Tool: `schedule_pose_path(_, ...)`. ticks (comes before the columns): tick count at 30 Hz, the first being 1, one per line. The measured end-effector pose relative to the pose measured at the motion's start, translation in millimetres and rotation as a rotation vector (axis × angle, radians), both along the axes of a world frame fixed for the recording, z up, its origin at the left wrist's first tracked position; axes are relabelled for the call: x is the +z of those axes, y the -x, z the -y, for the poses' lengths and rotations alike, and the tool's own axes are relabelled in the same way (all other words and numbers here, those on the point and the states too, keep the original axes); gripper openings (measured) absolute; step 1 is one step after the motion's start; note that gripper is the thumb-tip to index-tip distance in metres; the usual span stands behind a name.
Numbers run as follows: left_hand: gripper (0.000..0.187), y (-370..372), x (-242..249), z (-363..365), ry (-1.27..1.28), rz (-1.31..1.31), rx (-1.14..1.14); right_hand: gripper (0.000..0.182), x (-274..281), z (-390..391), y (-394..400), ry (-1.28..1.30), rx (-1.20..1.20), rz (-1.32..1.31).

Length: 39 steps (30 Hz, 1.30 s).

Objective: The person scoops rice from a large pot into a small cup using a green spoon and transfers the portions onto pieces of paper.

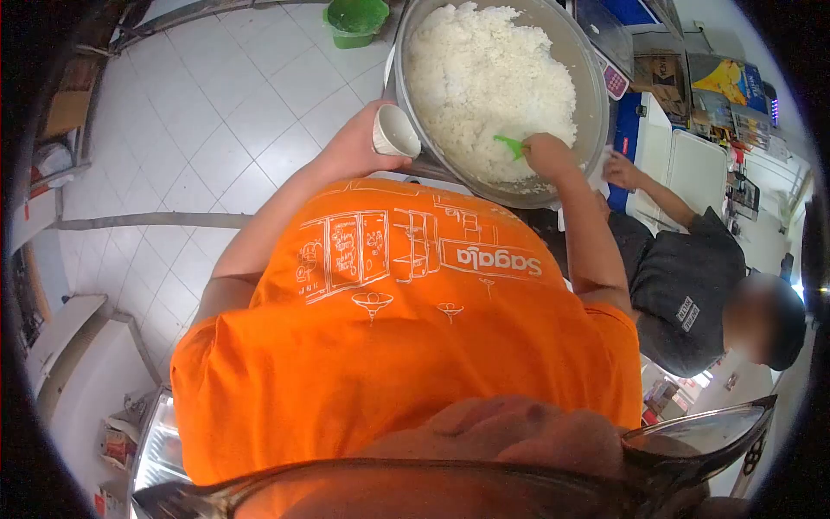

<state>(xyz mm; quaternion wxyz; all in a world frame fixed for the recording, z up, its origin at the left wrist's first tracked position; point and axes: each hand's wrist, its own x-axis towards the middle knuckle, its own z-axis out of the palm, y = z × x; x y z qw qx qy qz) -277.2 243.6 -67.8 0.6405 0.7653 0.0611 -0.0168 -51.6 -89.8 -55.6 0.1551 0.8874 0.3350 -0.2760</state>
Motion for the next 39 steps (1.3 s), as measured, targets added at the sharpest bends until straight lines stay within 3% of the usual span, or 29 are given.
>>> schedule_pose_path(5, 0.078, -3.0, -4.4, -0.2, 0.040, -0.026, -0.031, 0.022, 16.0, -3.5, 9.2, -0.032, 0.108, -0.105)
schedule_pose_path(8, 0.078, -4.6, 1.6, -1.2, 0.005, -0.025, -0.028, 0.022, 12.6, -13.8, 40.7, -0.215, 0.166, -0.148)
schedule_pose_path(17, 0.083, 0.4, 3.3, -6.2, -0.037, -0.061, -0.069, 0.029, 4.7, -3.5, 2.5, -0.177, -0.137, -0.496)
schedule_pose_path(20, 0.084, 2.7, 6.5, -7.2, -0.024, -0.070, -0.069, 0.029, -16.3, 16.0, -26.5, -0.349, -0.157, -0.443)
schedule_pose_path(24, 0.084, 4.2, 2.4, -3.6, 0.011, -0.077, -0.053, 0.028, -16.7, -9.7, -34.3, -0.226, -0.129, -0.008)
schedule_pose_path(30, 0.081, 6.8, -17.1, 3.9, 0.060, -0.014, 0.026, 0.027, -31.2, -42.3, 20.7, -0.241, 0.043, -0.077)
schedule_pose_path(35, 0.082, 5.4, -15.6, 4.7, 0.191, 0.009, 0.071, 0.026, -10.6, -43.0, 33.5, -0.272, 0.077, -0.139)
schedule_pose_path(39, 0.083, 2.9, -8.2, -0.2, 0.110, 0.011, 0.025, 0.023, 15.6, -42.9, 43.1, -0.353, 0.121, -0.273)
